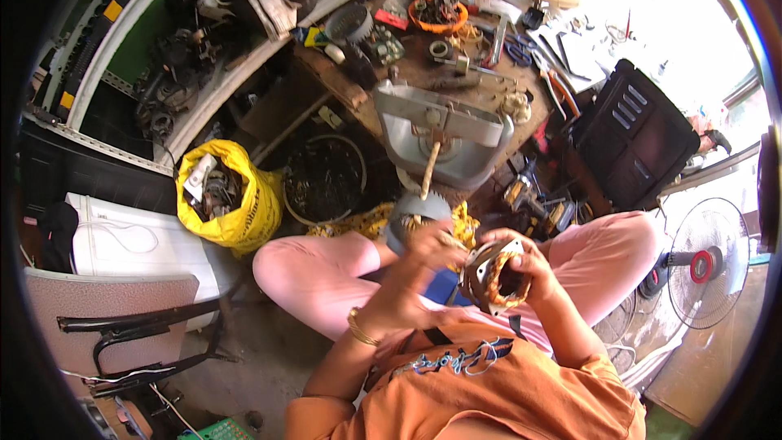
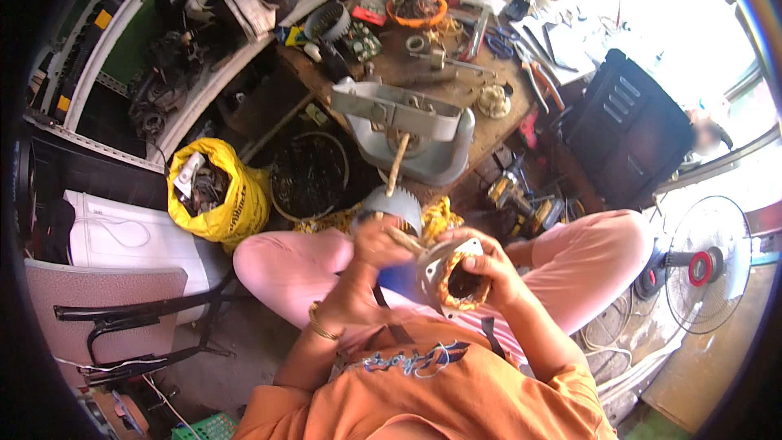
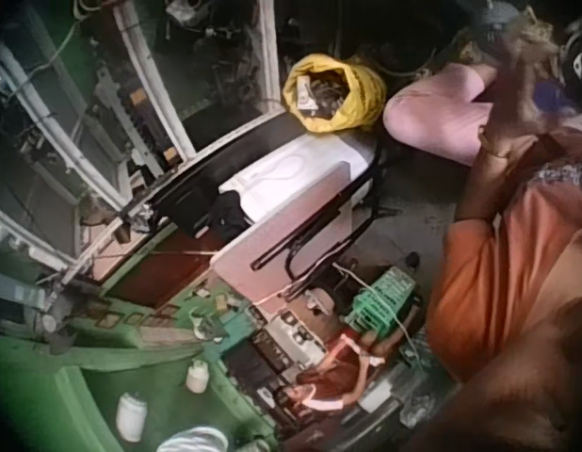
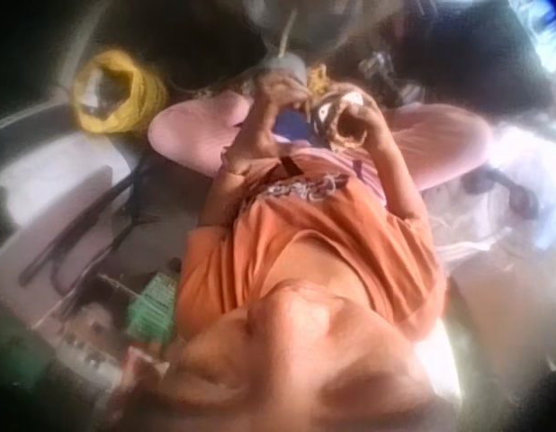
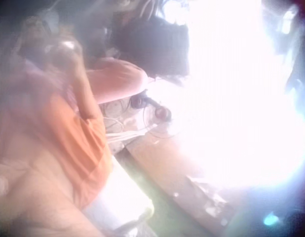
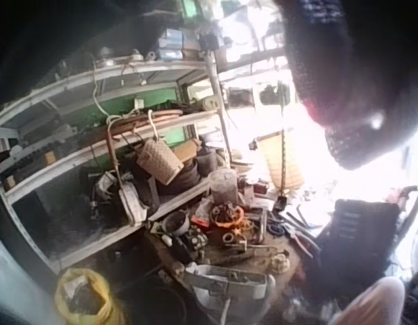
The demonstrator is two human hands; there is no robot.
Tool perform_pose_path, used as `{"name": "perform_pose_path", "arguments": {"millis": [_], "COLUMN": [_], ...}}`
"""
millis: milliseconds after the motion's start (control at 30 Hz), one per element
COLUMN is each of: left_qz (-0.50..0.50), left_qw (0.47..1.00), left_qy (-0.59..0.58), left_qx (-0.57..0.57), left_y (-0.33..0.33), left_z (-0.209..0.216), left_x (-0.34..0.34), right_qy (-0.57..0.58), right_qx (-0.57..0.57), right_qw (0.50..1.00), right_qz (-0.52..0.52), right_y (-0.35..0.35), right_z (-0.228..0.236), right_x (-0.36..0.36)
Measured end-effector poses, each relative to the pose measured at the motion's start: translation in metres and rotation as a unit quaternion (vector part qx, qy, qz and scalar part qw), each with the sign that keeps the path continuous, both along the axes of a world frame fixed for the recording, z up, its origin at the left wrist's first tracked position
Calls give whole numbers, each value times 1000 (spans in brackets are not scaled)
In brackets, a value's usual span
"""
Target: The person disassembles an electric fan motor by hand and with a screwdriver, removing the metal housing, the stator coil, and the rotor assembly one piece at a time.
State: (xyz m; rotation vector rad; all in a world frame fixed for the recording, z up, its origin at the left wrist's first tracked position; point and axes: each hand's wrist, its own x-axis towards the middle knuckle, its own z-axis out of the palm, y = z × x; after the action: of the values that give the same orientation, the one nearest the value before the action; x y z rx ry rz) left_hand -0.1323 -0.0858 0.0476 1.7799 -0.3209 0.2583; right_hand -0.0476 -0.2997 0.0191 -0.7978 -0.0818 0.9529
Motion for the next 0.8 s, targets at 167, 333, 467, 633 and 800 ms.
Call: {"name": "perform_pose_path", "arguments": {"millis": [167,333,467,633,800], "left_qz": [265,76,-30,-21,50], "left_qw": [950,908,837,816,802], "left_qy": [88,146,195,239,233], "left_qx": [-141,-386,-511,-526,-548], "left_y": [47,50,37,25,18], "left_z": [-84,-152,-141,-177,-120], "left_x": [-11,-2,4,-1,14], "right_qy": [-19,5,8,-86,-199], "right_qx": [30,73,101,32,-48], "right_qw": [999,997,994,991,966], "right_qz": [8,-1,-29,-96,-155], "right_y": [10,21,21,17,3], "right_z": [14,28,32,51,48], "right_x": [8,16,26,31,30]}}
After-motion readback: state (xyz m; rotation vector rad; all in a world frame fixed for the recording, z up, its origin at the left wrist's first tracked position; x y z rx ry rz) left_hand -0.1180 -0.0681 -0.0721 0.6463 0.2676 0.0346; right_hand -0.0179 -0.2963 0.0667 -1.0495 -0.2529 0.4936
